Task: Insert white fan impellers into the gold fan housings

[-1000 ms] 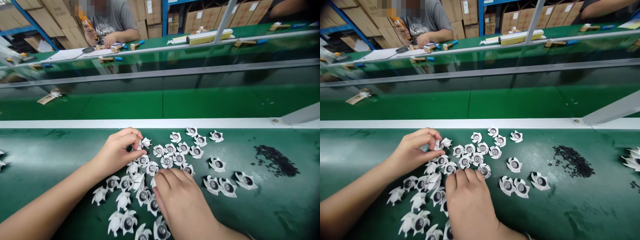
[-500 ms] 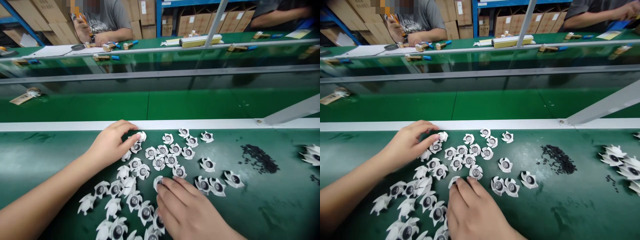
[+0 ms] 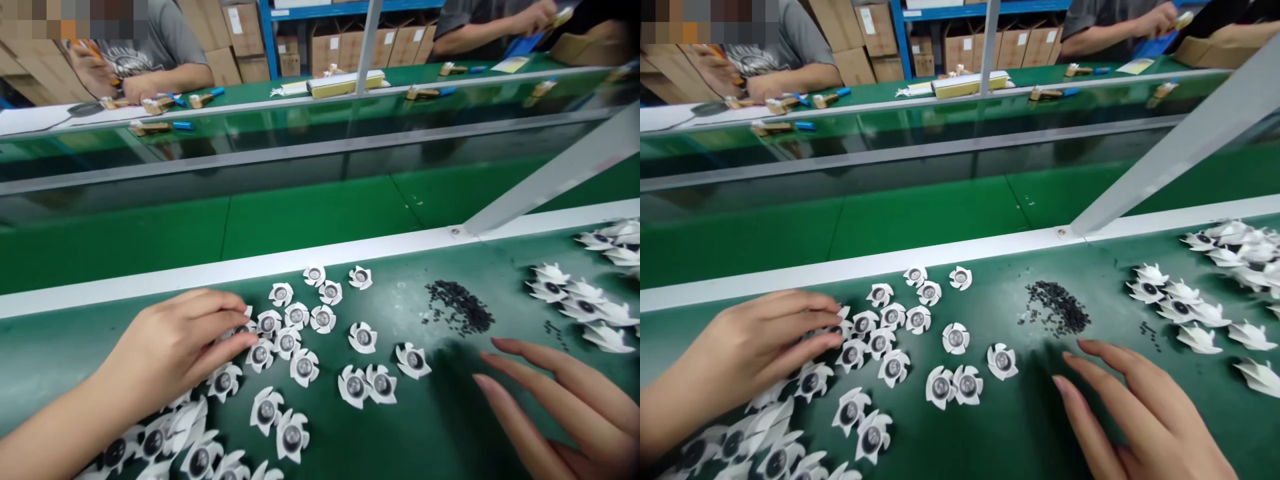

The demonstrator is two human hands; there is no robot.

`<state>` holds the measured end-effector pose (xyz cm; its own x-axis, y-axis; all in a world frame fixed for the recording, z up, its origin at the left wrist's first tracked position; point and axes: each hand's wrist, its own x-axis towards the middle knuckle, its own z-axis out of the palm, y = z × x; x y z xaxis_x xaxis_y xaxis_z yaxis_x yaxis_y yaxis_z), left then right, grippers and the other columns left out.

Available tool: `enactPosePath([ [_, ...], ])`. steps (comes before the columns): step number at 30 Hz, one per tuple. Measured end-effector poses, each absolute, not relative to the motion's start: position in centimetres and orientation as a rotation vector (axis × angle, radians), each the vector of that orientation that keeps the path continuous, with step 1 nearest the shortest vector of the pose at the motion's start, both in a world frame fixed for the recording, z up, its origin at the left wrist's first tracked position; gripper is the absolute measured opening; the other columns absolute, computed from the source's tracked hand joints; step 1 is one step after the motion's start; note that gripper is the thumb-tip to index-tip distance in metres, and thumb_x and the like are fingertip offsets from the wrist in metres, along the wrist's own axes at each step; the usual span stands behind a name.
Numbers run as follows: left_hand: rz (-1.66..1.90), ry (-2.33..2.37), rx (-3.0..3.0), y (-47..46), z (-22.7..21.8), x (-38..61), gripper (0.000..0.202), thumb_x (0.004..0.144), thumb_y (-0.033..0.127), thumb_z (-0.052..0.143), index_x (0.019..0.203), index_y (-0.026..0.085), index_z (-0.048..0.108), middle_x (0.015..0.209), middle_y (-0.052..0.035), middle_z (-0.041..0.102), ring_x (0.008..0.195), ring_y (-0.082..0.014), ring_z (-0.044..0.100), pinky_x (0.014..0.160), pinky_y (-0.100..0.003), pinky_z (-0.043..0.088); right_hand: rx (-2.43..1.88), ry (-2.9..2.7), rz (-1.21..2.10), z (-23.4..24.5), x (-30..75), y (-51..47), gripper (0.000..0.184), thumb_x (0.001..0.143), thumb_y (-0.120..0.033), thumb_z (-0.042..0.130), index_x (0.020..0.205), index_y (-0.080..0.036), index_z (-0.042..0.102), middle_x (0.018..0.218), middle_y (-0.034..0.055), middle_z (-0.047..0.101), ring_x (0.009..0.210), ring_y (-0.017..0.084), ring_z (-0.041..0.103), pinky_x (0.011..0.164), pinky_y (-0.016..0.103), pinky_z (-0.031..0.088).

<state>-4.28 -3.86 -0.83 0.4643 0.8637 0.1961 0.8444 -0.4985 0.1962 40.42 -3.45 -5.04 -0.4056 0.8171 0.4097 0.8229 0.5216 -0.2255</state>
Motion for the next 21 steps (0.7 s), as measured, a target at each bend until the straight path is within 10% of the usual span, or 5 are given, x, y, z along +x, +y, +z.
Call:
enactPosePath([
  [8, 0.272, 1.615, 2.619, -2.9, -0.1, -2.1, 0.046, 0.082, 0.058, 0.068, 0.118, 0.030, 0.061, 0.117, -0.0084, 0.069, 0.105, -0.0350, 0.065, 0.087, -0.051, 0.053, -1.177, -2.507, -0.059, -5.5, 36.7, -5.2, 0.051, 0.098, -0.040, 0.053, 0.136, -0.007, 0.054, 0.145, 0.0222, 0.051, 0.136, 0.039, 0.043, 0.105, 0.051, 0.039],
  [14, 0.065, 1.049, 2.739, 4.4, -1.7, 3.9, 0.126, 0.059, 0.089, 0.063, 0.159, 0.030, 0.016, 0.168, -0.0184, 0.006, 0.148, -0.0542, 0.018, 0.113, -0.076, 0.022, -1.092, -2.692, -0.020, -5.8, 31.6, -3.7, 0.075, 0.093, -0.058, 0.050, 0.146, -0.005, 0.047, 0.154, 0.0225, 0.045, 0.140, 0.043, 0.040, 0.102, 0.057, 0.044],
  [21, 0.030, 0.798, 2.690, 5.2, -3.2, 7.6, 0.112, 0.066, 0.083, 0.064, 0.158, 0.034, 0.025, 0.163, -0.0132, 0.029, 0.143, -0.0510, 0.034, 0.111, -0.074, 0.030, -1.288, -2.569, 0.040, -4.9, 35.1, -1.7, 0.057, 0.096, -0.037, 0.050, 0.145, -0.009, 0.048, 0.158, 0.0218, 0.038, 0.147, 0.045, 0.027, 0.102, 0.069, 0.040],
])
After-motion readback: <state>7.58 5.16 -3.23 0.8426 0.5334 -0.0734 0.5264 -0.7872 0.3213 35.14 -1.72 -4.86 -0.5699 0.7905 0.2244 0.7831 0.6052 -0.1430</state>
